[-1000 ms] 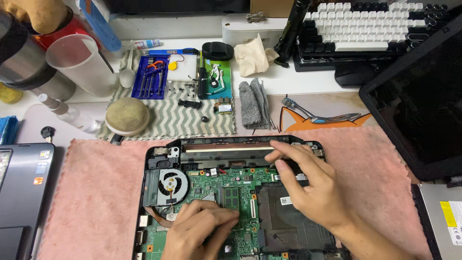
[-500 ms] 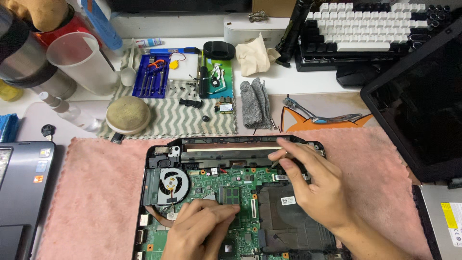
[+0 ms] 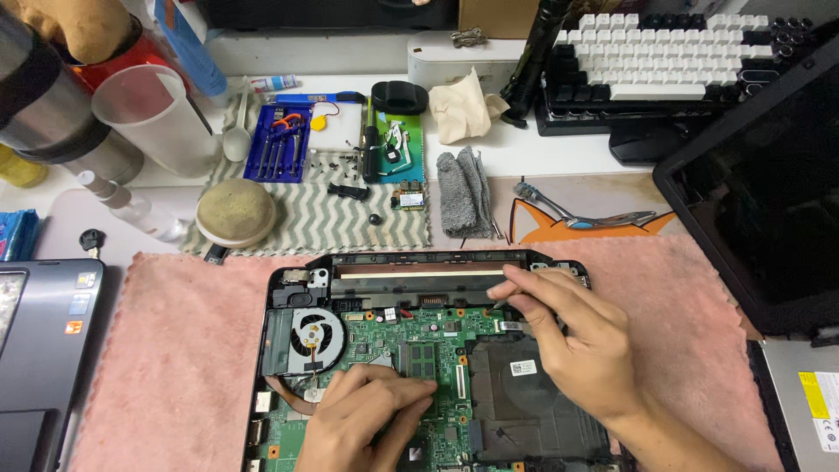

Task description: The person disassembles a laptop by unscrewing and removing the cooling fan and heat sink assembly from the motherboard. They then remove a small circuit board from the top edge of the chassis and place it on the table. Finally, they reattach the cooling fan assembly to the motherboard.

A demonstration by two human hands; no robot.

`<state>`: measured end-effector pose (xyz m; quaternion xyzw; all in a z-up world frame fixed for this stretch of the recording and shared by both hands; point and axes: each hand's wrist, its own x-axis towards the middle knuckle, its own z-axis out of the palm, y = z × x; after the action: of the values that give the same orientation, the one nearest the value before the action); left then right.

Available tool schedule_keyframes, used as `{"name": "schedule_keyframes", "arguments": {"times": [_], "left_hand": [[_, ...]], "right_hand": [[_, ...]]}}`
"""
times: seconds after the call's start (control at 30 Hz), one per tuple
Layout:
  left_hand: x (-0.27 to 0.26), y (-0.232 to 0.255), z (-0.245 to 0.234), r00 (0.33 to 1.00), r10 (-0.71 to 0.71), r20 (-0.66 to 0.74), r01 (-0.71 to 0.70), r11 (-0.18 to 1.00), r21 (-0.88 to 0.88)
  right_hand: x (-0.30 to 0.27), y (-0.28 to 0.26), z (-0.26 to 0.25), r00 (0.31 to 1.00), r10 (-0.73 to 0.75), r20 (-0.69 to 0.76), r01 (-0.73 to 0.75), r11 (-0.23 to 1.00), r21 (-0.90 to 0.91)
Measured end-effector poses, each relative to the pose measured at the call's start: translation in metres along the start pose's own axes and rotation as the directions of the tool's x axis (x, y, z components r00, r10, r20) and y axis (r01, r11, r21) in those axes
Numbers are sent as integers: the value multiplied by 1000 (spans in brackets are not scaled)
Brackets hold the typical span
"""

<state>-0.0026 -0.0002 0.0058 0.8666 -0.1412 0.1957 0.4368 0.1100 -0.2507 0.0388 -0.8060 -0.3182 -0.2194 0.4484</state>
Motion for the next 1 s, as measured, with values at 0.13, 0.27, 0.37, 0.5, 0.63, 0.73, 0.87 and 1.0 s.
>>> {"name": "schedule_keyframes", "arguments": {"times": [0.13, 0.27, 0.37, 0.5, 0.63, 0.73, 0.87, 1.0], "left_hand": [[0, 0, 1, 1000, 13, -18, -14, 1000, -8], [1, 6, 0, 1000, -16, -24, 15, 1000, -13], [0, 2, 2, 999, -11, -40, 11, 1000, -3], [-2, -8, 4, 998, 60, -22, -60, 998, -6], [0, -5, 2, 997, 70, -22, -70, 998, 6], [0, -5, 3, 998, 56, -33, -56, 998, -4], [-3, -11, 5, 997, 78, -19, -78, 997, 2], [-1, -6, 3, 998, 51, -23, -51, 999, -8]], "right_hand": [[0, 0, 1, 997, 40, 65, -41, 999, 9], [-5, 6, 0, 1000, -16, 24, 16, 1000, -2], [-2, 4, -1, 999, -34, -13, 34, 999, 13], [-5, 4, 1, 1000, 19, 7, -19, 999, 30], [-1, 0, 1, 996, 49, 79, -53, 998, 41], [-1, 4, 1, 994, 21, 111, -30, 997, 75], [-3, 4, 2, 1000, 5, 22, -6, 1000, 10], [-2, 4, 1, 1000, 22, 6, -22, 999, 27]]}}
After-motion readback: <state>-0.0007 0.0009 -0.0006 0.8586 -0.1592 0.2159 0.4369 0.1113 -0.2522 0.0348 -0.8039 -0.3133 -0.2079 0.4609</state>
